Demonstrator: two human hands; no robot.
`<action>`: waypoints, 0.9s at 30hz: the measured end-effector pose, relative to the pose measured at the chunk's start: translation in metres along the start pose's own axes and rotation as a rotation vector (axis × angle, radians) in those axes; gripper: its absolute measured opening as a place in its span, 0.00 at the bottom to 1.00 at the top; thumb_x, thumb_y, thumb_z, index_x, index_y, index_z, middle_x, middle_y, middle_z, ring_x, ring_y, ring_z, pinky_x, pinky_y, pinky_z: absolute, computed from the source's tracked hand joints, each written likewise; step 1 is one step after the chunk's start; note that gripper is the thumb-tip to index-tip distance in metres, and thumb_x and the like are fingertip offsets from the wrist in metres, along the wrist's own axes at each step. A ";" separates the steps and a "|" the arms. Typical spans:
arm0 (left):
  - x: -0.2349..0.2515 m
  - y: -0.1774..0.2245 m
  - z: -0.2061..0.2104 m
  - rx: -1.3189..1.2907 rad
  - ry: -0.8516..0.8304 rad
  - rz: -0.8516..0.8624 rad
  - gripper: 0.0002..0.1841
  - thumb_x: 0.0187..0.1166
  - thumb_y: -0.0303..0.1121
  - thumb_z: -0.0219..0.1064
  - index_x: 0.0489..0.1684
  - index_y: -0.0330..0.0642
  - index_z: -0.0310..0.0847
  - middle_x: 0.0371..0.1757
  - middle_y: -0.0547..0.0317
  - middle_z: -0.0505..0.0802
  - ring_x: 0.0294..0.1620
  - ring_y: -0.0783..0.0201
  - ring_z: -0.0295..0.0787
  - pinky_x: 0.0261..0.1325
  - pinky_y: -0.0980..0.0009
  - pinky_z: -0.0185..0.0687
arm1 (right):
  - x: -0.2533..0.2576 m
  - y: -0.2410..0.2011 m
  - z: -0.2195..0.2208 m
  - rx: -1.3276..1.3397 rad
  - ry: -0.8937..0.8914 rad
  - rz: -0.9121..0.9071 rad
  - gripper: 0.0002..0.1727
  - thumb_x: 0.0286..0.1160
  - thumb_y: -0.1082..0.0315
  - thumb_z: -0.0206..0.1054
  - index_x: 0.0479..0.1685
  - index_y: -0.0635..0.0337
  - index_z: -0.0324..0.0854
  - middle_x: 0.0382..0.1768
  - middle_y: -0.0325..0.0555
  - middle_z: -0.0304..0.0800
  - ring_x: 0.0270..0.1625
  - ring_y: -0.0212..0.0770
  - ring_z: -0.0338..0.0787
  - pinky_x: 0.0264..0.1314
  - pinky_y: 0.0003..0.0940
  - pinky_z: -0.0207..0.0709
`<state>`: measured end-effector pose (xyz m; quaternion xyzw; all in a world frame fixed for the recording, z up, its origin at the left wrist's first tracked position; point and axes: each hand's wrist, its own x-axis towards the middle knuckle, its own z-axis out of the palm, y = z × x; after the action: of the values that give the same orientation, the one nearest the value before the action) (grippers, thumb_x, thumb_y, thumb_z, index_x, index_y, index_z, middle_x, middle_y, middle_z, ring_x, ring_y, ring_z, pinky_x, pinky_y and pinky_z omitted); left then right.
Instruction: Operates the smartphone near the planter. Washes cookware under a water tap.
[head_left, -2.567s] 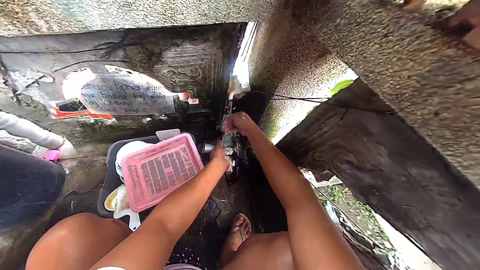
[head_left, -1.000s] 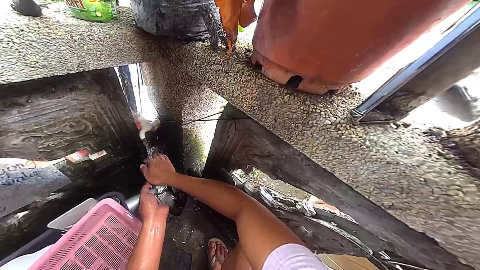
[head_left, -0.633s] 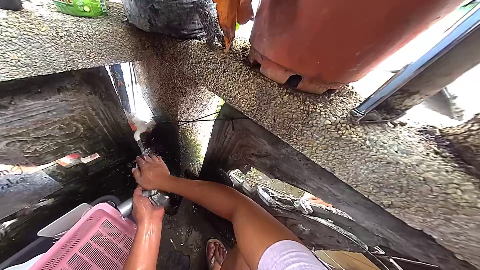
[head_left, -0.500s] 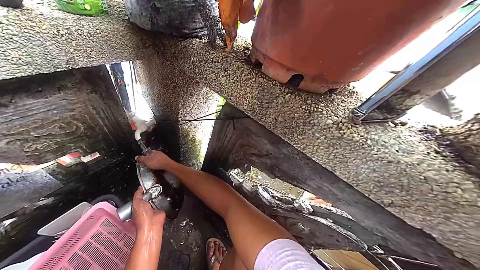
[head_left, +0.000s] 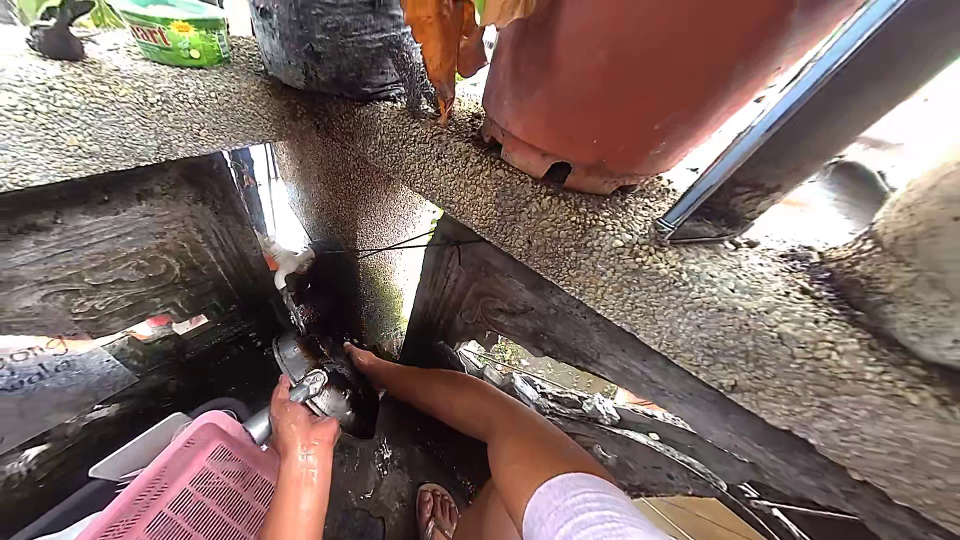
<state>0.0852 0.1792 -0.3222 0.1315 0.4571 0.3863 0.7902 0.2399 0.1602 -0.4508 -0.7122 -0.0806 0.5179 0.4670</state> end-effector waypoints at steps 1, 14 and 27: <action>0.001 -0.004 0.002 0.004 -0.004 -0.010 0.26 0.88 0.52 0.56 0.78 0.50 0.69 0.71 0.50 0.83 0.71 0.53 0.81 0.67 0.42 0.80 | -0.006 0.002 -0.001 -0.006 0.007 0.018 0.45 0.91 0.33 0.35 0.82 0.65 0.70 0.78 0.67 0.76 0.79 0.58 0.78 0.78 0.61 0.71; 0.085 -0.051 0.026 -0.054 -0.069 -0.021 0.28 0.89 0.57 0.48 0.75 0.47 0.71 0.65 0.49 0.85 0.64 0.53 0.84 0.62 0.40 0.81 | -0.046 -0.112 0.028 -0.496 0.000 -0.509 0.14 0.80 0.63 0.65 0.46 0.65 0.90 0.35 0.49 0.95 0.36 0.41 0.93 0.45 0.44 0.88; 0.117 -0.085 0.012 0.623 0.156 0.431 0.21 0.77 0.35 0.76 0.63 0.30 0.81 0.56 0.39 0.90 0.57 0.49 0.88 0.61 0.48 0.84 | -0.038 -0.127 0.050 -0.520 -0.114 -0.427 0.23 0.92 0.51 0.53 0.43 0.65 0.81 0.29 0.46 0.85 0.26 0.38 0.85 0.30 0.37 0.81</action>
<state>0.1695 0.2097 -0.4355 0.4286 0.5732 0.3952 0.5758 0.2291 0.2365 -0.3317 -0.7444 -0.3830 0.4096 0.3624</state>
